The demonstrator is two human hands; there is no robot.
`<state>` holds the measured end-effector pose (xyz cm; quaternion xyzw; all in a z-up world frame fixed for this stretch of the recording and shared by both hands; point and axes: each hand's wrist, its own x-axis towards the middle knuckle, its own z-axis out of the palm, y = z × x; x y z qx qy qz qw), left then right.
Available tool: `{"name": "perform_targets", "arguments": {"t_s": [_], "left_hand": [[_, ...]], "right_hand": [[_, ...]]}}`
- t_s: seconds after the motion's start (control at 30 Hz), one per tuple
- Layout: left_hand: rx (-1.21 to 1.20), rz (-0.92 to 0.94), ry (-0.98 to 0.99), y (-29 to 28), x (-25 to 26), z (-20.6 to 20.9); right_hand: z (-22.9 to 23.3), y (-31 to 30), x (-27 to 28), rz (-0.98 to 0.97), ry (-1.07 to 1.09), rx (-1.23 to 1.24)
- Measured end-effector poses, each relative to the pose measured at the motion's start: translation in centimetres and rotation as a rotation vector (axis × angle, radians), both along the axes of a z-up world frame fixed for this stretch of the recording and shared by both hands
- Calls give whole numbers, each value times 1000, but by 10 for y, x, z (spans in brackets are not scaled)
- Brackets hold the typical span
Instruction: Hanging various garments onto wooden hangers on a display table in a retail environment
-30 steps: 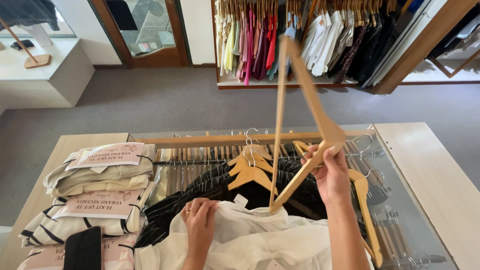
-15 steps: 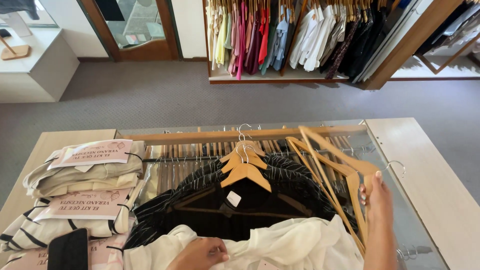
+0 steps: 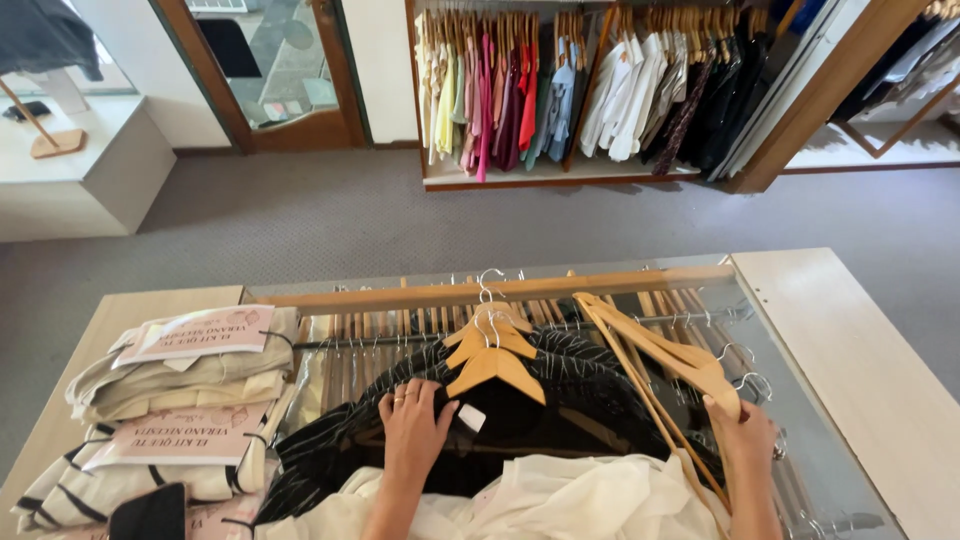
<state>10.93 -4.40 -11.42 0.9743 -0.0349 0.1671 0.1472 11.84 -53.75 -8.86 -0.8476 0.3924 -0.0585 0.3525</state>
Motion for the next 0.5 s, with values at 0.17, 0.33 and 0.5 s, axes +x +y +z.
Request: {"name": "perform_targets", "arguments": {"t_s": [0.17,0.33,0.5], "left_hand": [[13,2,-163,-3,-6,-1],[-127,21,-302,-12,-24,26],[-245,-85,-423,-2,-45,38]], "right_hand": [[17,67,-14,95,-209,-587],[73,190,-4,851,-435,-224],[122,251,-8,1184,-205,138]]}}
